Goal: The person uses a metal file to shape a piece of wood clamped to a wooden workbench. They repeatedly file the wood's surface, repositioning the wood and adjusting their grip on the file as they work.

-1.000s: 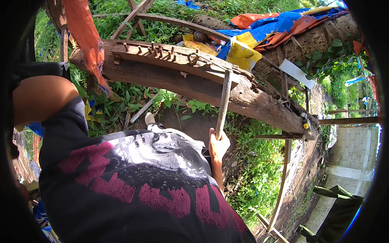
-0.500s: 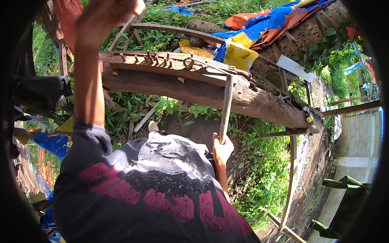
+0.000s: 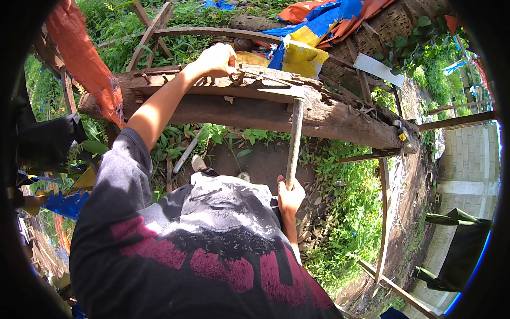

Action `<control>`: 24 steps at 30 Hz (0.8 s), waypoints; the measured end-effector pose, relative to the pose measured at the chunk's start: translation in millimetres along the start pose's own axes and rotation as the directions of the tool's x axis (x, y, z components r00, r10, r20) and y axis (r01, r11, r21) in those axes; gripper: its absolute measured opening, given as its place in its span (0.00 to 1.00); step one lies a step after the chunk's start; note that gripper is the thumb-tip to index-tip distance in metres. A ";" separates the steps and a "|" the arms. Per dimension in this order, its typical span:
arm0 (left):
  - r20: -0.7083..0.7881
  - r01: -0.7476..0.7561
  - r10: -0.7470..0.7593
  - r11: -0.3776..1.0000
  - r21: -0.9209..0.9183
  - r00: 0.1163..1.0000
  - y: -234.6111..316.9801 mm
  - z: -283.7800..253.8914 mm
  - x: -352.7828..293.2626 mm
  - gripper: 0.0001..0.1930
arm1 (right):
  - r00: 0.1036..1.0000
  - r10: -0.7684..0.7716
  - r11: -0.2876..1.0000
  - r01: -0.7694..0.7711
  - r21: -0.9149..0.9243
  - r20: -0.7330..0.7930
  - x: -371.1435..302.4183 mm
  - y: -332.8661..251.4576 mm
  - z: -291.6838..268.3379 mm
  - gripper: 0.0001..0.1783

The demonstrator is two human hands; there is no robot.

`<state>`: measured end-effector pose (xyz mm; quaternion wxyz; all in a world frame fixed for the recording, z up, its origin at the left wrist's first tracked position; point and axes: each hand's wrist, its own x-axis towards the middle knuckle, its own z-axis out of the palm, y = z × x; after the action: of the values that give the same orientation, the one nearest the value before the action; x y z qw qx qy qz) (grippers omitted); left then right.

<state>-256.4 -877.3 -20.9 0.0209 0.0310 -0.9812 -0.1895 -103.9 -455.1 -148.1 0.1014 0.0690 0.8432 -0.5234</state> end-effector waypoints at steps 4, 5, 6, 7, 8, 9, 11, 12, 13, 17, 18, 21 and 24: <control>0.123 -0.014 -0.001 0.993 0.120 0.992 16.1 -15.7 -0.7 0.11 | 0.999 -0.027 0.993 0.022 -0.113 -0.045 -5.0 -19.3 5.1 0.18; 0.139 -0.026 0.010 0.993 0.118 0.990 15.1 -19.2 0.1 0.11 | 0.998 -0.035 0.991 0.029 -0.132 -0.046 -5.5 -21.7 6.9 0.18; 0.155 -0.037 0.019 0.992 0.117 0.988 11.8 -22.9 -0.2 0.10 | 0.998 -0.029 0.993 0.022 -0.118 -0.056 -4.9 -22.7 9.2 0.18; 0.171 -0.048 0.027 0.992 0.115 0.985 8.2 -26.2 -0.4 0.10 | 0.998 -0.023 0.994 0.016 -0.104 -0.065 -3.7 -23.4 11.4 0.18; 0.219 -0.062 0.028 0.987 0.151 0.975 3.1 -24.8 3.2 0.09 | 0.997 -0.015 0.996 0.008 -0.091 -0.076 -3.1 -24.0 13.7 0.17; 0.272 -0.073 0.015 0.976 0.204 0.962 -2.1 -24.0 4.8 0.09 | 0.997 -0.014 0.995 0.006 -0.101 -0.075 -3.4 -26.7 15.3 0.17; 0.346 -0.064 0.009 0.987 0.150 0.938 -10.2 -23.1 3.3 0.09 | 0.997 -0.011 0.993 0.003 -0.120 -0.071 -3.8 -34.7 17.0 0.17; 0.341 -0.053 -0.008 0.984 0.168 0.940 -9.5 -23.2 5.0 0.09 | 0.996 -0.035 0.997 0.029 -0.068 -0.078 -0.3 -25.4 18.8 0.17; 0.339 -0.056 -0.012 0.980 0.191 0.941 -8.0 -22.7 6.2 0.10 | 0.995 -0.058 0.998 0.056 -0.016 -0.087 6.5 -6.5 20.7 0.17; 0.312 0.025 -0.128 0.949 0.313 0.941 -0.5 -26.5 3.7 0.22 | 0.988 -0.093 0.985 0.072 -0.160 -0.124 17.1 -30.5 8.9 0.17; 0.260 0.040 -0.134 0.940 0.338 0.956 -4.5 -22.9 1.3 0.22 | 0.987 -0.108 0.975 0.082 -0.206 -0.115 21.7 -39.8 0.8 0.16; 0.262 0.125 -0.247 0.905 0.406 0.933 -4.6 -23.2 9.5 0.27 | 0.978 -0.150 0.950 0.102 -0.296 -0.146 46.6 -47.9 -31.5 0.11; 0.385 0.143 -0.386 0.837 0.528 0.838 4.5 -17.8 28.0 0.38 | 0.974 -0.166 0.864 0.069 -0.499 -0.152 80.4 -61.7 -67.9 0.10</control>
<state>-283.7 -881.7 -2.0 -0.2567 0.1274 -0.9564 0.0564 -202.4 -420.7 -84.7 0.0025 0.0392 0.9566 -0.2887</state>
